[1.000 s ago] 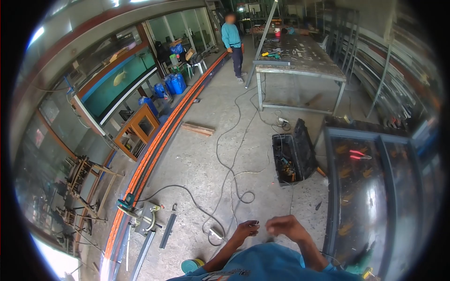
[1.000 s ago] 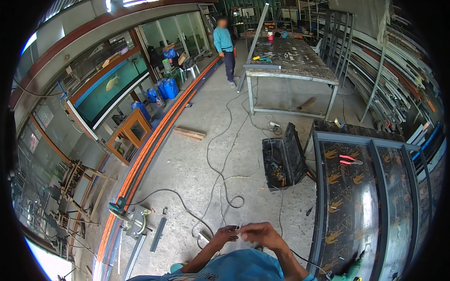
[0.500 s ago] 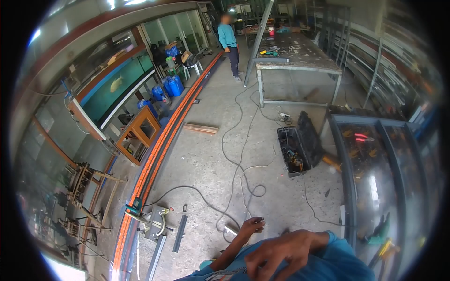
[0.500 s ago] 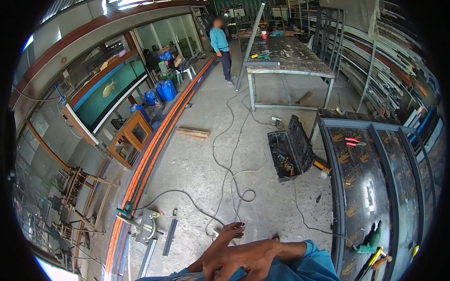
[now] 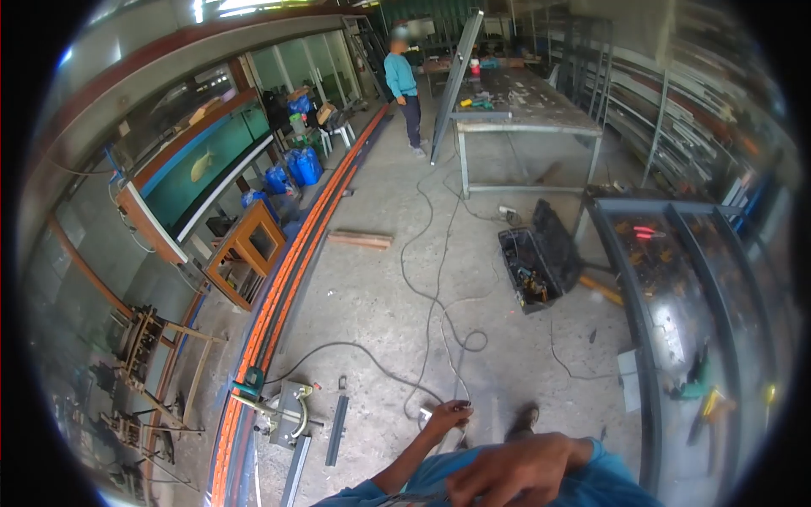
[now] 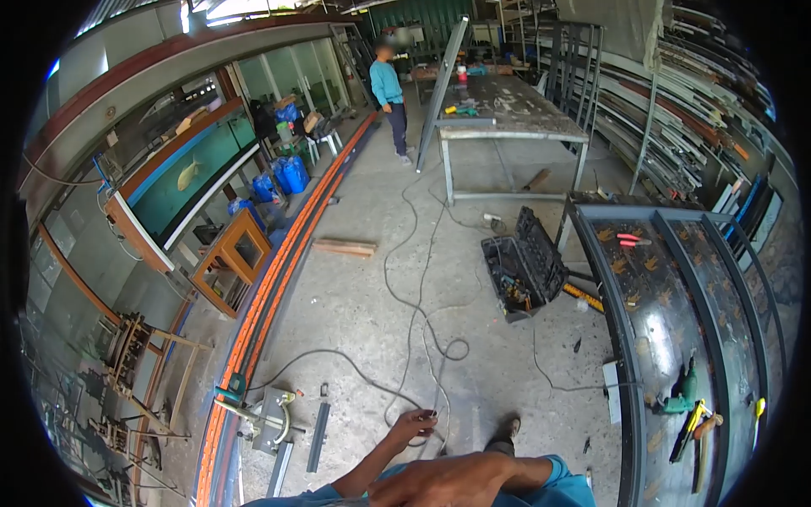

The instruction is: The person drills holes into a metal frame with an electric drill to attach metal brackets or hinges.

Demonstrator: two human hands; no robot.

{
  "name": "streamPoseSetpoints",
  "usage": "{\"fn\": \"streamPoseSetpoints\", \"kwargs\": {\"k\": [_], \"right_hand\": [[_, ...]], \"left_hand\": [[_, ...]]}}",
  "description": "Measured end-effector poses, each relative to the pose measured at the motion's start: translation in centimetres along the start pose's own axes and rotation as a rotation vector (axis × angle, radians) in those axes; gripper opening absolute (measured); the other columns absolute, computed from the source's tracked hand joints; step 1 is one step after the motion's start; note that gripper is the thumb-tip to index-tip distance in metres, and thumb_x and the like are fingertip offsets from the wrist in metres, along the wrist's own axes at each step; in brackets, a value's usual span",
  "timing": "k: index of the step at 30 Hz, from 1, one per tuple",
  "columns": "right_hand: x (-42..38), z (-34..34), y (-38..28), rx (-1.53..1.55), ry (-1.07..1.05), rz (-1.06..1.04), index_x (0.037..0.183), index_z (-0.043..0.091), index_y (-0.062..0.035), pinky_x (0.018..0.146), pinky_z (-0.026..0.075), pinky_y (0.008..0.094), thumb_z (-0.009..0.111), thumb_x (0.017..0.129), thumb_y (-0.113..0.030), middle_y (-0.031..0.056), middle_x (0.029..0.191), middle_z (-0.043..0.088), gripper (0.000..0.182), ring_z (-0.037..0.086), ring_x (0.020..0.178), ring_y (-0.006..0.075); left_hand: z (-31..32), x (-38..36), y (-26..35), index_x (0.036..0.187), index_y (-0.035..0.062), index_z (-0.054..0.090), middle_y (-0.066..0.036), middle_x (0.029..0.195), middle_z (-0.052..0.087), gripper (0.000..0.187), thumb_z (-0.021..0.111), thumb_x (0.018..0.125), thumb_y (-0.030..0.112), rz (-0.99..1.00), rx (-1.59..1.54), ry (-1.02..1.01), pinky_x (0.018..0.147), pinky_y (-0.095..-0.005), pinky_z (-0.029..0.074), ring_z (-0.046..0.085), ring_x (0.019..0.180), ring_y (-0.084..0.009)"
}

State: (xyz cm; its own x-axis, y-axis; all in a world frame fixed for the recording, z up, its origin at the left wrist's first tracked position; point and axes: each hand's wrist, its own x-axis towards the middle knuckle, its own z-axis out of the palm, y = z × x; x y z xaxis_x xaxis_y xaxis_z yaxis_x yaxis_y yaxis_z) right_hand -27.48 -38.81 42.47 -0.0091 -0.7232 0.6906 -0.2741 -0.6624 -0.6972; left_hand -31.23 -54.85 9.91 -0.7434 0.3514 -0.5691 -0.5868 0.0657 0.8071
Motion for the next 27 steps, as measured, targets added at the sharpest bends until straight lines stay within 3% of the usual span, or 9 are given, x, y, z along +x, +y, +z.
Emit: {"fn": "streamPoseSetpoints", "kwargs": {"k": [7,10,12,13,14,19,23,24,27], "right_hand": [[1.4,2.8,0.4,-0.003,0.098,0.013,0.084,0.066,0.0009,0.062,0.045,0.0400,0.062,0.082,-0.014,0.0162,0.084,0.060,0.016,0.057,0.070,0.0310],[1.7,3.9,0.5,-0.129,0.244,-0.102,0.079,0.065,0.0016,0.061,0.045,0.0393,0.064,0.080,-0.014,0.0159,0.081,0.060,0.016,0.057,0.068,0.0291],[1.6,5.2,0.3,-0.700,0.662,-0.102,0.079,0.064,0.0025,0.059,0.045,0.0379,0.064,0.079,-0.013,0.0168,0.080,0.060,0.016,0.057,0.068,0.0270],[2.2,5.7,1.1,-0.811,0.850,-0.256,0.078,0.062,0.0021,0.056,0.043,0.0350,0.064,0.081,-0.013,0.0168,0.075,0.058,0.016,0.054,0.065,0.0240],[2.9,5.7,1.2,-0.812,0.850,-0.261,0.078,0.062,0.0021,0.056,0.043,0.0350,0.064,0.081,-0.013,0.0168,0.075,0.058,0.016,0.054,0.065,0.0240],[8.1,5.7,0.0,-0.634,1.153,-0.514,0.084,0.055,0.0000,0.056,0.037,0.0283,0.062,0.087,-0.015,0.0118,0.076,0.051,0.017,0.046,0.065,0.0175],[8.5,5.2,2.8,-0.409,1.029,-0.564,0.091,0.054,0.0025,0.066,0.038,0.0309,0.057,0.089,-0.012,0.0119,0.084,0.052,0.015,0.048,0.074,0.0194],[8.9,5.5,3.4,-0.346,1.021,-0.570,0.092,0.054,0.0030,0.069,0.038,0.0319,0.056,0.090,-0.011,0.0118,0.086,0.052,0.014,0.048,0.078,0.0201],[9.9,7.6,3.4,0.040,0.833,-0.403,0.090,0.055,0.0024,0.075,0.037,0.0328,0.056,0.091,-0.009,0.0091,0.087,0.050,0.012,0.047,0.082,0.0186]], "left_hand": [[0.6,-1.3,-2.2,0.118,-0.0023,0.057,-0.004,0.085,0.062,0.049,0.073,0.082,0.025,-0.050,0.020,-0.056,0.065,-0.0234,0.051,0.059,0.070,-0.0103],[0.7,-1.8,-3.1,0.119,-0.0023,0.056,-0.004,0.085,0.062,0.050,0.073,0.082,0.026,-0.020,-0.013,-0.124,0.064,-0.0233,0.050,0.058,0.070,-0.0097],[0.0,-0.4,-5.3,0.119,-0.0020,0.056,-0.003,0.084,0.062,0.050,0.073,0.082,0.026,-0.020,0.018,-0.142,0.063,-0.0232,0.049,0.058,0.069,-0.0094],[-0.3,0.3,-7.0,0.119,-0.0021,0.056,-0.003,0.084,0.062,0.050,0.073,0.082,0.026,-0.003,-0.065,-0.191,0.064,-0.0229,0.049,0.058,0.070,-0.0095],[-0.8,1.0,-7.9,0.119,-0.0022,0.056,-0.004,0.084,0.062,0.050,0.074,0.081,0.027,0.014,-0.146,-0.240,0.064,-0.0226,0.049,0.058,0.070,-0.0096],[-2.1,2.4,-9.8,0.115,-0.0011,0.058,-0.003,0.083,0.062,0.046,0.074,0.081,0.024,-0.060,0.089,-0.104,0.063,-0.0232,0.050,0.060,0.070,-0.0099],[-5.5,5.8,-11.8,0.110,0.0026,0.060,-0.001,0.085,0.062,0.033,0.071,0.084,0.021,-0.182,0.053,-0.110,0.067,-0.0261,0.052,0.059,0.072,-0.0111],[-4.6,3.1,-9.0,0.111,0.0019,0.060,-0.003,0.088,0.063,0.033,0.070,0.084,0.020,-0.051,0.100,-0.054,0.067,-0.0267,0.052,0.061,0.074,-0.0122],[-2.4,-1.0,-3.7,0.113,0.0008,0.060,-0.006,0.092,0.067,0.035,0.070,0.084,0.019,-0.032,0.117,0.024,0.066,-0.0263,0.052,0.064,0.077,-0.0140]]}}
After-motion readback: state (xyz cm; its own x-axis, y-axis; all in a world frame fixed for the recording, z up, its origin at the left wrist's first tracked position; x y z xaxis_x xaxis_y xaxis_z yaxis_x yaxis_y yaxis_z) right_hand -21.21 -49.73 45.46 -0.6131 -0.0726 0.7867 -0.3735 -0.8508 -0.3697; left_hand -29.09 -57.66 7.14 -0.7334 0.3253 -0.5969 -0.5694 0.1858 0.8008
